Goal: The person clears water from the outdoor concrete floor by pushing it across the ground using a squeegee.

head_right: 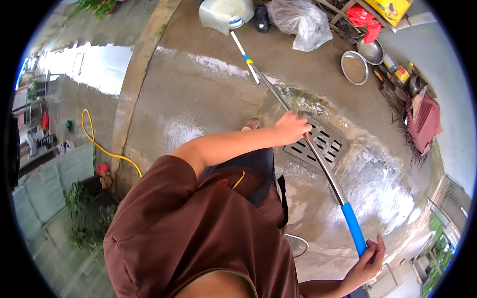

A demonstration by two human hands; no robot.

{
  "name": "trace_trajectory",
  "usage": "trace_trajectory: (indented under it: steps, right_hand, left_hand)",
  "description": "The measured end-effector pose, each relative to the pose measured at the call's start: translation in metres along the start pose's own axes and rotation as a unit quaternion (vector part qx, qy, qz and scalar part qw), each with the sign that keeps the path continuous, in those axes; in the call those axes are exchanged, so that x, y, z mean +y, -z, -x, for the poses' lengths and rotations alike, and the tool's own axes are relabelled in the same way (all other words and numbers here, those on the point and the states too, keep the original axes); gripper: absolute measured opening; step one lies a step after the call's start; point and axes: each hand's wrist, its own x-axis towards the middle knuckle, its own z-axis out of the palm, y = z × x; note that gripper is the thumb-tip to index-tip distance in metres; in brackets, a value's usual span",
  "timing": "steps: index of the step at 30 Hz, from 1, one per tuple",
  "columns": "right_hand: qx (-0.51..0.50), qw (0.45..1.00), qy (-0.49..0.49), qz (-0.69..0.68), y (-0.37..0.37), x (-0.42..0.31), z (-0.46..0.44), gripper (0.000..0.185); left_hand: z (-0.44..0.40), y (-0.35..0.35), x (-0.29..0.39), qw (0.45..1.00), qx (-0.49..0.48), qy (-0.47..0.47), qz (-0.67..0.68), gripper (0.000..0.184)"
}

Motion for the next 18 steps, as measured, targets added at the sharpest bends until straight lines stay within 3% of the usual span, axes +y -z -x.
trace_trajectory:
  steps: [4,6,8,11,14,18]
  right_hand:
    - [-0.124,0.990,0.059,-0.004,-0.012,0.019,-0.016,0.028]
    - [-0.241,0.969,0.035,-0.034,-0.039,0.006,-0.026,0.030]
    - [-0.301,0.944,0.137,-0.018,-0.088,-0.005,-0.031,0.033]
    - [-0.402,0.854,0.328,-0.017,-0.169,-0.067,-0.004,0.039]
    - [-0.512,0.760,0.399,-0.039,-0.260,-0.115,0.055,0.036]
    - [-0.549,0.692,0.468,0.005,-0.354,-0.158,0.183,0.032]
  left_hand:
    - [0.073,-0.033,0.000,0.994,-0.072,0.080,0.019,0.018]
    - [0.130,-0.029,-0.005,0.980,-0.126,0.155,0.010,0.019]
    - [0.199,-0.042,-0.020,0.961,-0.140,0.237,-0.023,0.017]
    - [0.321,-0.055,-0.040,0.909,-0.098,0.406,-0.001,0.017]
    - [0.456,-0.087,-0.060,0.804,-0.084,0.588,0.000,0.013]
    - [0.589,-0.122,-0.054,0.656,0.023,0.755,0.000,0.026]
